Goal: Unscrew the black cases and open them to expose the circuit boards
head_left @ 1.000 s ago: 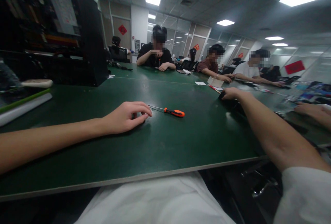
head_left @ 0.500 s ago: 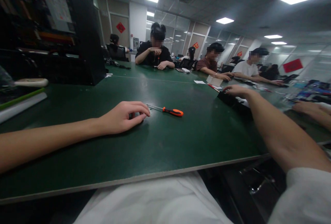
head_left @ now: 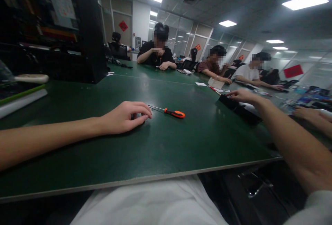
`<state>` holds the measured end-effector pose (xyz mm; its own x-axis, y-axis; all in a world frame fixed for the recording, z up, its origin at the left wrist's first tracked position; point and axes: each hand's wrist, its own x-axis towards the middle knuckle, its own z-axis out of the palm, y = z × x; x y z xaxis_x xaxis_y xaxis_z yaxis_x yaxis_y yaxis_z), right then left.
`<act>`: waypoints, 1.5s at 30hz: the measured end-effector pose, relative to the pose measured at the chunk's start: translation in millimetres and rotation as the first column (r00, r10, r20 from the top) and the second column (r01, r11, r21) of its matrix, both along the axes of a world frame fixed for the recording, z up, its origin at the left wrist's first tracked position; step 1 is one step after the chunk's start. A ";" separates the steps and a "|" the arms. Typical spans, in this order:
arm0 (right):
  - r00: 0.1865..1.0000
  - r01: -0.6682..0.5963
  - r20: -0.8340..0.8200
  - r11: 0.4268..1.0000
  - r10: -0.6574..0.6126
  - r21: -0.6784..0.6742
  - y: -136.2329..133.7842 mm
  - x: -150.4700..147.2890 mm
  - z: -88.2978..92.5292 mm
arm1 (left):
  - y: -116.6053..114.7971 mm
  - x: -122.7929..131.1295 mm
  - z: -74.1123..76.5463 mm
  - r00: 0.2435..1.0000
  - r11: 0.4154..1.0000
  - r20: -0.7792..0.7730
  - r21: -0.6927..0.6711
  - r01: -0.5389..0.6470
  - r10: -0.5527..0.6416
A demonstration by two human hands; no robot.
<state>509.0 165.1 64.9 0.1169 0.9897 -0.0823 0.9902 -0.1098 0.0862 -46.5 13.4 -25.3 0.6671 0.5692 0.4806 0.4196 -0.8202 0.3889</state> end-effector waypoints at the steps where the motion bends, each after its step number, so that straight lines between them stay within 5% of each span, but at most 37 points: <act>1: 1.000 -0.004 0.030 1.000 0.003 0.017 -2.2 -2.0 -2.8 | 0.1 0.1 -0.1 1.000 1.000 0.002 0.006 0.007 -0.007; 6: 0.993 -0.017 0.121 0.998 0.009 0.065 -13.3 -15.4 -13.6 | -0.1 1.0 0.6 1.000 1.000 0.027 0.025 0.014 -0.015; 10: 0.993 -0.056 0.105 0.997 0.050 0.049 -30.9 -22.5 -1.1 | -0.8 1.7 1.7 0.999 1.000 0.038 -0.005 -0.008 0.008; 16: 0.997 0.022 0.067 0.997 -0.027 0.079 -87.6 -3.6 30.5 | -3.1 0.4 2.9 0.999 0.992 0.040 -0.126 0.018 -0.013; 21: 0.999 -0.007 0.033 1.000 0.007 0.009 -127.9 2.8 18.7 | 1.9 -6.4 0.9 0.996 0.982 0.085 -0.185 -0.024 0.040; 25: 0.994 -0.077 0.086 0.996 0.072 0.048 -130.1 -11.2 7.2 | 4.1 -9.2 -0.9 0.981 0.970 0.114 -0.204 -0.132 0.158; 30: 0.968 -0.212 0.163 0.967 0.188 0.139 -123.5 -57.5 24.1 | 0.5 -3.7 2.5 0.962 0.934 0.138 -0.307 -0.186 0.237; 33: 0.924 -0.361 0.211 0.911 0.320 0.201 -133.8 -110.9 35.5 | -0.4 -1.1 4.8 0.979 0.968 0.137 -0.219 -0.122 0.154; 36: 0.811 -0.582 0.107 0.778 0.574 0.236 -154.1 -176.7 34.3 | -0.5 -1.2 5.7 0.980 0.987 0.157 -0.124 -0.100 0.119; 41: 0.527 -0.822 -0.106 0.537 0.843 0.187 -165.3 -268.6 0.1 | 0.2 -3.8 4.6 0.967 0.979 0.219 -0.180 -0.092 0.131; 45: 0.420 -0.888 -0.093 0.430 0.903 0.163 -144.7 -299.6 -27.1 | 0.7 -2.8 5.0 0.989 0.977 0.096 -0.195 -0.088 0.109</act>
